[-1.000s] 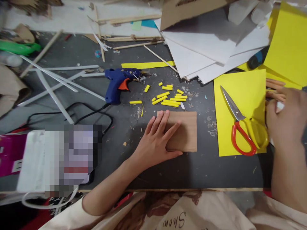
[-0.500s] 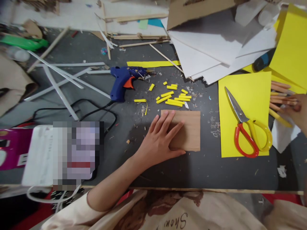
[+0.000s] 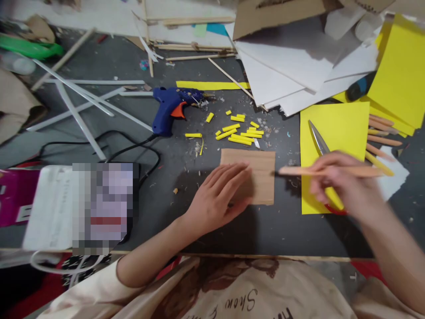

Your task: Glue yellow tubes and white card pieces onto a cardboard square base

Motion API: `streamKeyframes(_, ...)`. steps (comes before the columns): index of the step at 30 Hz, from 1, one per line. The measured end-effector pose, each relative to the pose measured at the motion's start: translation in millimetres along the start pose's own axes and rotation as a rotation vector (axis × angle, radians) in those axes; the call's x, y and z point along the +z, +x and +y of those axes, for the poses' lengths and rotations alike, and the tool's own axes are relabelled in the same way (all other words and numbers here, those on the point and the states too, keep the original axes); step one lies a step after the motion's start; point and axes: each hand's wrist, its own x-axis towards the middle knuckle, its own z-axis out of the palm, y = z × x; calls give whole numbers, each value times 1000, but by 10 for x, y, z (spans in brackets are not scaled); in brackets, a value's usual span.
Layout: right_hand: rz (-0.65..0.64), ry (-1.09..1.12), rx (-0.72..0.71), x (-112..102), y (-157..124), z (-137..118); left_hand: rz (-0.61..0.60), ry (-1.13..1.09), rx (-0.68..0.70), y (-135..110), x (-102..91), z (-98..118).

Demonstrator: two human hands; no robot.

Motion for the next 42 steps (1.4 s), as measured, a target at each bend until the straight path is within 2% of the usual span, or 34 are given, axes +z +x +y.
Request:
streamKeyframes(1,-97,302,41,225,35,-76,24,-8,-11,19,-13,34)
streamKeyframes(2,-204,500,90,432,82,-142,47,-1,-12,41,-24,65)
streamKeyframes(4,-315,756,102,769,191,-236,69,52,10,84,-38,103)
streamKeyframes(6,-302,871,92,989,288,-272,52,134,18,120,-44,103)
streamKeyframes(9,-279,945,31,1143,373,-231,-31,200,-49,151,-35,53)
streamKeyframes(13,-292,910,12,1177,398,-109,-137,33,-94,144,-7,0)
streamKeyframes(16,-282,947,-11,1168,410,-63,-133,-91,-134,122,-19,-36)
streamKeyframes(19,-140,1058,-40,1146,450,-79,-32,-91,-178,104,-82,-145)
streamKeyframes(21,-30,1114,-48,1125,485,-101,77,-52,-294,104,-128,-260)
streamKeyframes(22,9,1123,-46,1115,501,-110,131,23,-381,109,-144,-319)
streamKeyframes(24,45,1113,-35,1103,522,-119,178,180,-421,124,-159,-415)
streamKeyframes(27,51,1100,-22,1102,532,-112,201,253,-337,138,-158,-452)
streamKeyframes(29,49,1105,-20,1108,534,-103,183,203,-203,120,-155,-396)
streamKeyframes(31,52,1106,-26,1109,539,-98,52,114,-15,74,-140,-297)
streamKeyframes(33,57,1104,-41,1101,548,-99,-177,63,146,14,-94,-187)
streamKeyframes(34,62,1098,-54,1094,553,-101,-252,82,188,-14,-59,-138)
streamKeyframes(36,75,1073,-88,1080,558,-109,-260,130,223,-49,29,-60)
streamKeyframes(42,144,820,-159,1119,532,-134,-230,154,180,30,217,82)
